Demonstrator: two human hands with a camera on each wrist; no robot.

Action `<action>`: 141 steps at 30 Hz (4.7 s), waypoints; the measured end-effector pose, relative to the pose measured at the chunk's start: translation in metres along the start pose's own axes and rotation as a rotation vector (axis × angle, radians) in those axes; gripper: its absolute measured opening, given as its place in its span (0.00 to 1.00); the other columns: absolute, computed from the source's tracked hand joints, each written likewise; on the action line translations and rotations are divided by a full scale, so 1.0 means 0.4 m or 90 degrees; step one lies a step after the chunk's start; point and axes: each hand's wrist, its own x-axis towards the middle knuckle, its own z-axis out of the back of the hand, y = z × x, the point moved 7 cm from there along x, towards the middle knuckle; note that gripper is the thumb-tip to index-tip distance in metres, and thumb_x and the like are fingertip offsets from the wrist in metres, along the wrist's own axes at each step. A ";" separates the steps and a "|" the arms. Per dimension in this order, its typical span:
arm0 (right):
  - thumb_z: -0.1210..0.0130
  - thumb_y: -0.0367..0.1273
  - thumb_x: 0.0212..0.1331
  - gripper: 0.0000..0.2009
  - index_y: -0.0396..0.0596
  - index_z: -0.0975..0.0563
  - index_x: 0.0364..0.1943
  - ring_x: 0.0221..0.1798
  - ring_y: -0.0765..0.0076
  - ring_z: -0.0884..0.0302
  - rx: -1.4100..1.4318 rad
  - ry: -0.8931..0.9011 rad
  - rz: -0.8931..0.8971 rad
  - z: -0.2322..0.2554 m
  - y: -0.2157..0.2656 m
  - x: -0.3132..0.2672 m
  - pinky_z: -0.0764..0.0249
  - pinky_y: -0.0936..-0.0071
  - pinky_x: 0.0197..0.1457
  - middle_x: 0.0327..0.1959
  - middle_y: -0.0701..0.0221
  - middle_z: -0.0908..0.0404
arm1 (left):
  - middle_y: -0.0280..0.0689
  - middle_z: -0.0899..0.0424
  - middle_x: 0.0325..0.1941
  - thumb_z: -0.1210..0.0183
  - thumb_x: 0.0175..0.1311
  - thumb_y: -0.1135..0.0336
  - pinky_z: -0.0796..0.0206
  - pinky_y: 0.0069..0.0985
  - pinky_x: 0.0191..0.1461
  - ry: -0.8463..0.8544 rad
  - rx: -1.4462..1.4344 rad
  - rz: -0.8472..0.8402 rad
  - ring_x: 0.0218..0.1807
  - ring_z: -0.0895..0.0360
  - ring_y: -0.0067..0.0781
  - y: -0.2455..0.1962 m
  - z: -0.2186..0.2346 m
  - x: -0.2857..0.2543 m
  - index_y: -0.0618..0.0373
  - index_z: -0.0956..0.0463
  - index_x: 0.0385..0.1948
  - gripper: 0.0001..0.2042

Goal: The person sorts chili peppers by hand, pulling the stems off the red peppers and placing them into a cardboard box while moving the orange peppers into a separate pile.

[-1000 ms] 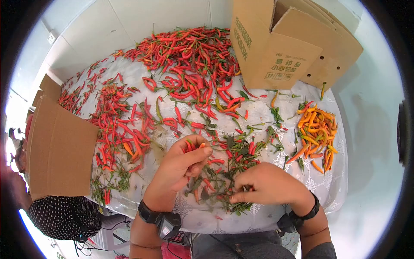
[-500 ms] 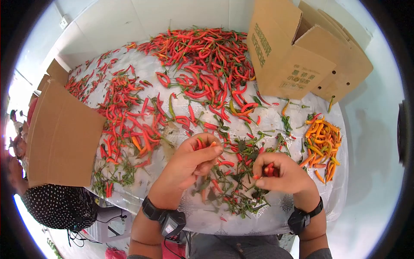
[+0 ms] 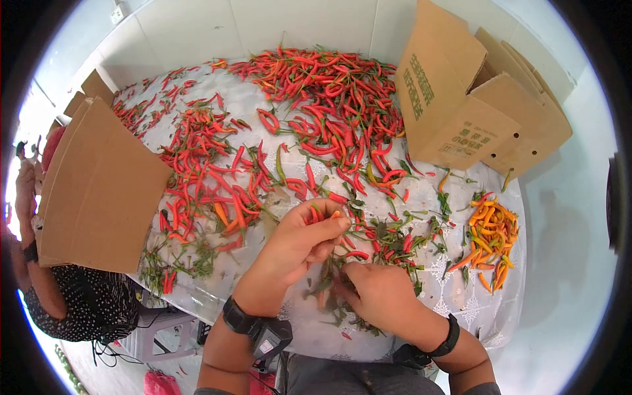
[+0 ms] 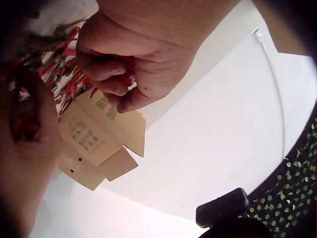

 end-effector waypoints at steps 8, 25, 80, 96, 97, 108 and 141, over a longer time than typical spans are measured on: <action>0.43 0.35 0.49 0.08 0.45 0.24 0.29 0.25 0.58 0.23 -0.022 0.012 0.003 0.006 -0.023 -0.015 0.28 0.65 0.28 0.23 0.64 0.23 | 0.29 0.29 0.18 0.38 0.55 0.65 0.49 0.17 0.18 -0.066 0.301 -0.054 0.17 0.35 0.15 -0.047 0.016 -0.016 0.57 0.27 0.24 0.08; 0.54 0.36 0.61 0.08 0.45 0.30 0.32 0.18 0.79 0.40 1.387 0.017 -0.299 0.026 -0.227 -0.031 0.49 0.85 0.12 0.26 0.70 0.32 | 0.35 0.25 0.15 0.35 0.48 0.64 0.37 0.25 0.23 0.021 0.859 -0.136 0.20 0.27 0.26 -0.021 -0.028 -0.029 0.64 0.22 0.25 0.11; 0.50 0.44 0.62 0.17 0.44 0.28 0.27 0.10 0.90 0.54 0.400 -0.832 -0.214 0.937 -0.414 -0.179 0.59 0.86 0.12 0.11 0.85 0.43 | 0.33 0.29 0.18 0.44 0.61 0.69 0.54 0.16 0.15 -0.096 -0.006 -0.003 0.14 0.41 0.17 0.026 -0.010 -0.016 0.60 0.29 0.30 0.05; 0.43 0.35 0.53 0.08 0.47 0.25 0.33 0.27 0.57 0.23 0.005 -0.131 -0.075 0.251 -0.176 -0.029 0.29 0.63 0.31 0.21 0.62 0.24 | 0.31 0.26 0.20 0.43 0.62 0.67 0.55 0.12 0.13 -0.110 0.048 0.014 0.13 0.40 0.12 0.017 0.007 -0.001 0.57 0.28 0.33 0.05; 0.43 0.35 0.52 0.09 0.47 0.25 0.33 0.27 0.55 0.23 -0.023 -0.123 -0.091 0.228 -0.187 -0.026 0.30 0.62 0.31 0.22 0.61 0.23 | 0.30 0.27 0.20 0.43 0.61 0.68 0.55 0.12 0.14 -0.112 0.102 -0.019 0.13 0.41 0.12 0.012 0.007 0.001 0.57 0.28 0.33 0.05; 0.38 0.38 0.45 0.14 0.48 0.26 0.33 0.31 0.51 0.24 -0.009 -0.005 -0.147 0.144 -0.254 -0.045 0.31 0.59 0.33 0.24 0.62 0.22 | 0.43 0.21 0.28 0.36 0.48 0.66 0.33 0.31 0.36 -0.021 0.981 -0.276 0.32 0.23 0.42 0.028 -0.095 -0.004 0.59 0.22 0.32 0.11; 0.49 0.28 0.47 0.05 0.44 0.28 0.30 0.32 0.50 0.25 -0.026 0.094 -0.117 0.149 -0.278 -0.086 0.31 0.57 0.34 0.27 0.61 0.24 | 0.38 0.25 0.28 0.42 0.49 0.71 0.32 0.33 0.29 0.050 1.113 -0.339 0.28 0.25 0.41 0.065 -0.171 0.010 0.55 0.25 0.39 0.13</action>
